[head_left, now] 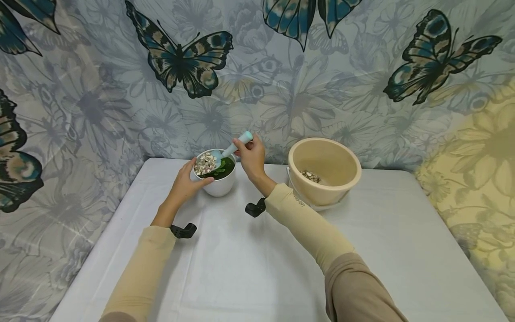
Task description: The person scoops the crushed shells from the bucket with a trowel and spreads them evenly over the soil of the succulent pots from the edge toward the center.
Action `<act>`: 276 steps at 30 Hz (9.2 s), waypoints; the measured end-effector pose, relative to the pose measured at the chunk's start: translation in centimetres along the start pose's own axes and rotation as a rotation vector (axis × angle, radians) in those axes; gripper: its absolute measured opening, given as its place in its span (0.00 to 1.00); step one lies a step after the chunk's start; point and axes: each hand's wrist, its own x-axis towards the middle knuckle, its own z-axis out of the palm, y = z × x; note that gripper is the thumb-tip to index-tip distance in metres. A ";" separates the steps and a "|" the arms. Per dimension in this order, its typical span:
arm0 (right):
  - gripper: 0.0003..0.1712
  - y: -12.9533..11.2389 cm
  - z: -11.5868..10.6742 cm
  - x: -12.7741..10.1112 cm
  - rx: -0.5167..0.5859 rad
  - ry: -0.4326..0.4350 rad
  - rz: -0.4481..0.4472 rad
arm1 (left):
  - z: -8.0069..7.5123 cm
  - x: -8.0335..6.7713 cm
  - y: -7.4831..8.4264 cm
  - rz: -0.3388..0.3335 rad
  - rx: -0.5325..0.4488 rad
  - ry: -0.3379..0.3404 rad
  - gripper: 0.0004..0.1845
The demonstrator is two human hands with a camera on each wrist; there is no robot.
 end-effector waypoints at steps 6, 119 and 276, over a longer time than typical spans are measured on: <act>0.15 -0.2 -0.2 0.0 -0.001 -0.058 0.017 | -0.1 0.2 0.0 -0.005 0.009 -0.008 0.58; 0.20 -0.3 0.9 -1.5 -0.203 -0.112 -0.130 | 0.1 -0.9 0.3 -0.019 -0.022 0.018 0.64; 0.15 -0.6 1.4 -2.3 -0.217 -0.146 -0.220 | -0.8 -0.7 -1.3 0.006 0.006 -0.001 0.62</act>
